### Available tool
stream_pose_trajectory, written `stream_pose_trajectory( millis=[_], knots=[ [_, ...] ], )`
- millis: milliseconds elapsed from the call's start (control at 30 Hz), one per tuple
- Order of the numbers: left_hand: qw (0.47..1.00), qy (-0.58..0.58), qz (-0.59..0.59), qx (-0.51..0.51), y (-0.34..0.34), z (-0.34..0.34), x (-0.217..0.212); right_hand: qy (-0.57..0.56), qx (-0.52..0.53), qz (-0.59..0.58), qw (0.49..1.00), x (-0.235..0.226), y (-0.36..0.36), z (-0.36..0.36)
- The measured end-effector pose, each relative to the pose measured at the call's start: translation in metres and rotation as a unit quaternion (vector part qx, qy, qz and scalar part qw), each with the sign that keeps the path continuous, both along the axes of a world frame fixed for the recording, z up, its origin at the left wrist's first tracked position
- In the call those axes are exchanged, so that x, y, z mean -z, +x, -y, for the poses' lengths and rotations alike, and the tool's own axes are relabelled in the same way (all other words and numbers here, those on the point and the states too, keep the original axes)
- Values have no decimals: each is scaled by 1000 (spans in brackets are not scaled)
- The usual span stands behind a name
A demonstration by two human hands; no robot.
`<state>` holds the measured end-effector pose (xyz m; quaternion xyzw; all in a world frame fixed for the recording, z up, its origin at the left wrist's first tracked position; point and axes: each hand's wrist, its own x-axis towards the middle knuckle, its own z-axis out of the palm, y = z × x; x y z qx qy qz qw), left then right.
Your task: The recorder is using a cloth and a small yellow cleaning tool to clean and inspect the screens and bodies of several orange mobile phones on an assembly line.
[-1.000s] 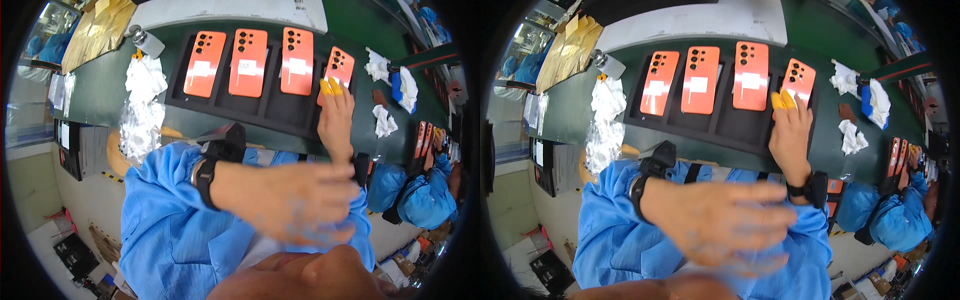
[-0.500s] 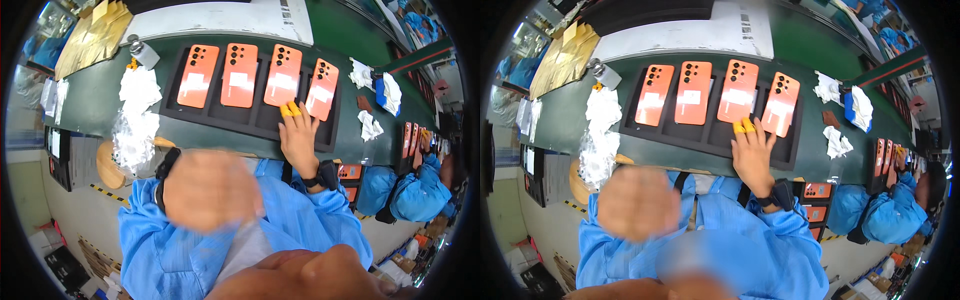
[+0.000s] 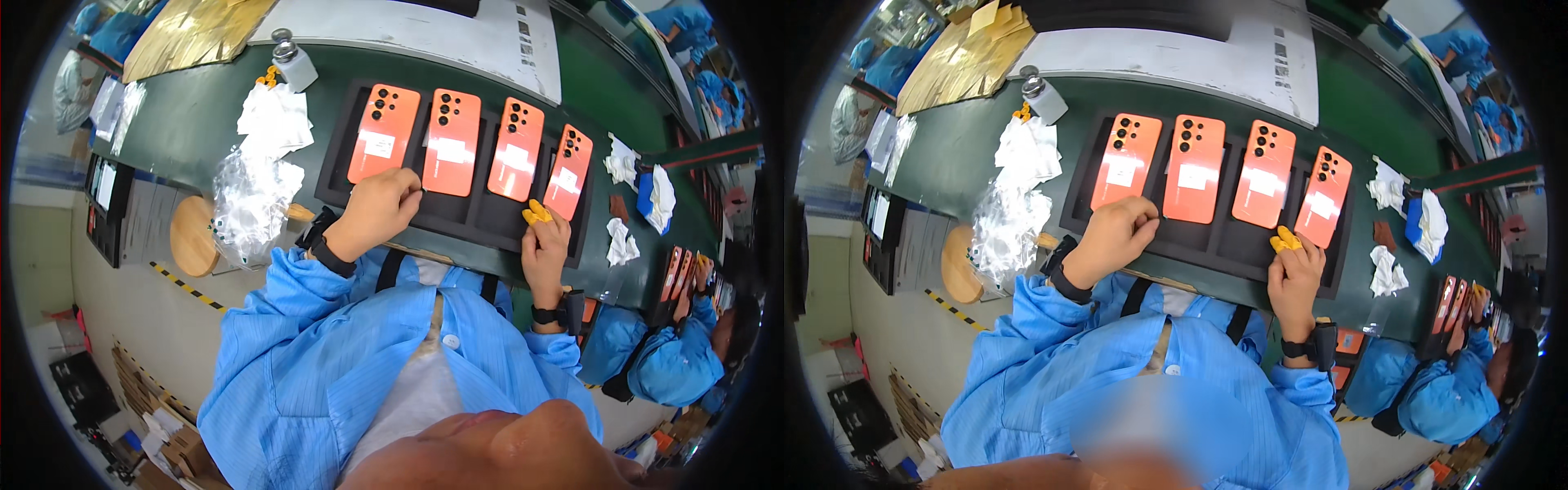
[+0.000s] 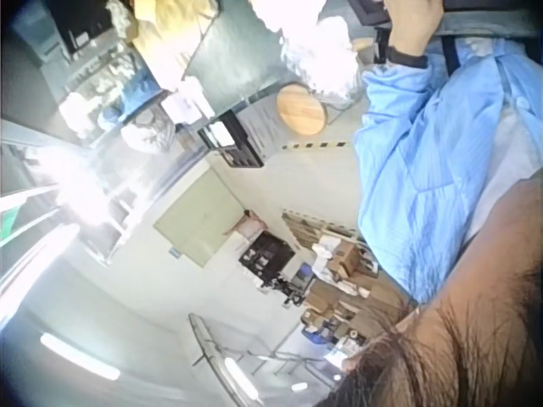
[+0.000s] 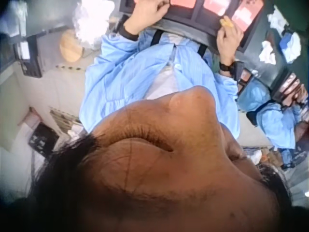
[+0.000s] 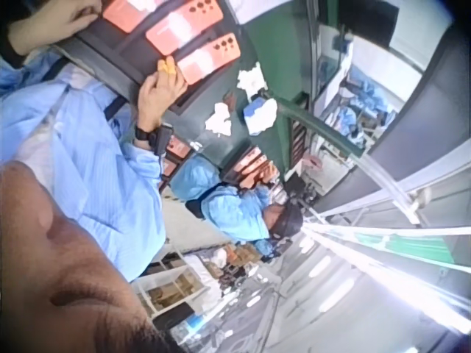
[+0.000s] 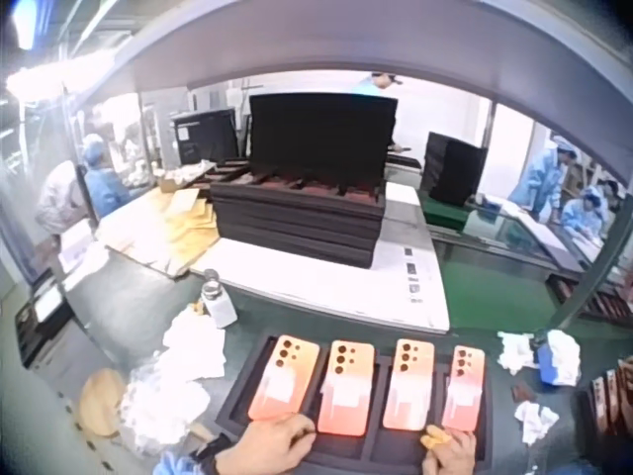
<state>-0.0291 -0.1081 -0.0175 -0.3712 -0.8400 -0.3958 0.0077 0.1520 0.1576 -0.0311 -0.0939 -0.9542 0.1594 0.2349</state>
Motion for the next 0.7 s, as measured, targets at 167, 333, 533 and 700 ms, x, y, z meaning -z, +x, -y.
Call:
stream_pose_trajectory(
  millis=[167, 333, 533, 700],
  knots=[
    [980, -64, -154, -107, -27, -1, -5, -63, -9, -81, 995, -27, -43, 38],
    [987, -98, -68, -105, -40, -3, 6, -75, -64, -2, 995, -21, -117, 94],
    [986, -85, 42, -136, -46, 1, -7, 6, -49, 92, 995, -1, -151, 115],
    [974, -76, 92, -195, -63, -9, -8, 24, -32, 116, 992, -5, -159, 116]
  ],
)
